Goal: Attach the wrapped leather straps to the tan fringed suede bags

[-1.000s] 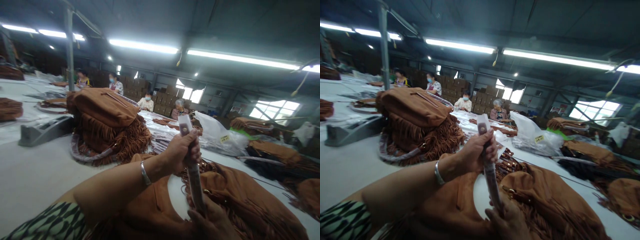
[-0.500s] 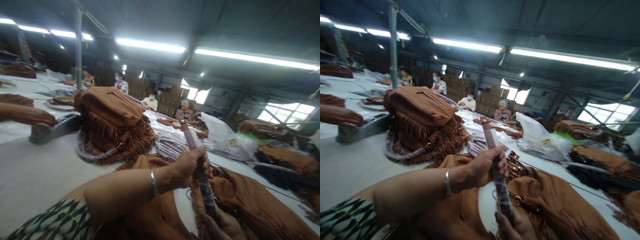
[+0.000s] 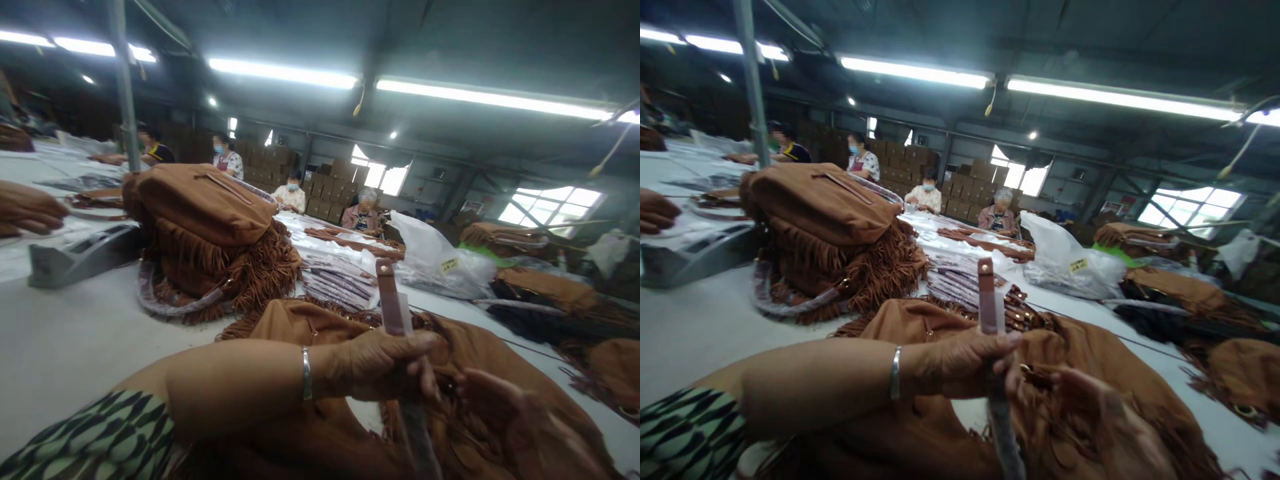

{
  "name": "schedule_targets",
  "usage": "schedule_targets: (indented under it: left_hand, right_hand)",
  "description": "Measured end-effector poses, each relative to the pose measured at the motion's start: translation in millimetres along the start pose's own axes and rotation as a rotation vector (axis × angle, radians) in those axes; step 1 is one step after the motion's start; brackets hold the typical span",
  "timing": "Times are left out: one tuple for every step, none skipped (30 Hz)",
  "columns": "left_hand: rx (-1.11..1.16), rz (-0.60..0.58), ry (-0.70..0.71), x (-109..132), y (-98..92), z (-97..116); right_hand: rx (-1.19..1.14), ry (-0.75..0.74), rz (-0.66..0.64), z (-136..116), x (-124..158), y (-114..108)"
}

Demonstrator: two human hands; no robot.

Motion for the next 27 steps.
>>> schedule_targets:
  left_hand:
    - [0.038, -0.04, -0.072, 2, 4.1, -18]
    - [0.071, -0.075, -0.131, 5, 8.7, -35]
    - [0.098, -0.108, -0.179, 7, 13.2, -50]
    - [0.121, -0.135, -0.218, 9, 17.0, -63]
    - [0.138, -0.154, -0.247, 10, 19.5, -74]
    - [0.15, -0.165, -0.271, 11, 20.5, -83]
    - [0.153, -0.168, -0.296, 11, 20.0, -92]
    - [0.154, -0.164, -0.326, 11, 18.5, -100]
    - [0.154, -0.166, -0.356, 11, 17.2, -108]
    - [0.154, -0.18, -0.388, 11, 17.2, -116]
    - [0.152, -0.208, -0.423, 13, 19.0, -122]
    - [0.146, -0.241, -0.452, 14, 22.3, -126]
    - [0.129, -0.267, -0.474, 16, 26.1, -127]
    - [0.098, -0.283, -0.489, 18, 29.7, -124]
    - [0.036, -0.296, -0.5, 20, 32.5, -118]
    - [-0.06, -0.296, -0.504, 21, 32.5, -108]
    - [-0.187, -0.309, -0.516, 22, 30.6, -96]
    - [-0.372, -0.35, -0.533, 23, 25.9, -82]
    - [-0.57, -0.38, -0.551, 22, 16.3, -68]
    - [-0.724, -0.332, -0.545, 17, -0.3, -52]
    - [-0.899, -0.187, -0.491, 9, -24.0, -30]
    - [-1.137, 0.029, -0.413, 0, -52.0, -5]
    - [-1.241, 0.137, -0.374, -7, -73.5, 12]
    - [-1.309, 0.204, -0.356, -13, -92.8, 24]
    - [-1.361, 0.246, -0.358, -19, -110.3, 31]
    - [-1.395, 0.262, -0.367, -26, -124.9, 35]
    - [-1.423, 0.266, -0.381, -32, -137.2, 36]
  right_hand:
    - [-0.086, -0.016, 0.081, -4, 2, -3]
    - [-0.17, -0.007, 0.081, -7, 5, 3]
    - [-0.24, 0.012, 0.039, -8, 8, 15]
    - [-0.294, 0.066, -0.053, -7, 11, 34]
    - [-0.331, 0.155, -0.144, -3, 15, 53]
    - [-0.373, 0.244, -0.213, 2, 19, 69]
    - [-0.434, 0.282, -0.217, 6, 21, 80]
    - [-0.503, 0.312, -0.224, 9, 22, 88]
    - [-0.579, 0.328, -0.226, 12, 23, 93]
    - [-0.659, 0.323, -0.227, 13, 23, 96]
    - [-0.736, 0.307, -0.236, 13, 22, 97]
    - [-0.803, 0.283, -0.25, 12, 22, 98]
    - [-0.857, 0.257, -0.263, 10, 22, 97]
    - [-0.896, 0.231, -0.271, 8, 21, 95]
    - [-0.919, 0.213, -0.276, 6, 21, 92]
    - [-0.93, 0.207, -0.279, 5, 20, 89]
    - [-0.934, 0.204, -0.276, 4, 19, 86]
    - [-0.933, 0.195, -0.262, 5, 17, 81]
    - [-0.93, 0.18, -0.243, 6, 14, 76]
    - [-0.926, 0.165, -0.223, 7, 12, 71]
    - [-0.921, 0.153, -0.204, 9, 9, 67]
    - [-0.912, 0.151, -0.188, 13, 6, 65]
    - [-0.896, 0.16, -0.179, 16, 5, 64]
    - [-0.875, 0.183, -0.177, 21, 3, 65]
    - [-0.851, 0.214, -0.182, 25, 3, 68]
    - [-0.825, 0.243, -0.189, 30, 3, 71]
    - [-0.801, 0.264, -0.196, 33, 3, 74]
Point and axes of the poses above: each hand's wrist, its own x-axis away from the middle knuckle, its own y-axis out of the palm, z = x × y, the point moved 7 cm from there along -x, towards the middle knuckle, and after that the axes turned 3 degrees about -z, right-handed, at the moved point
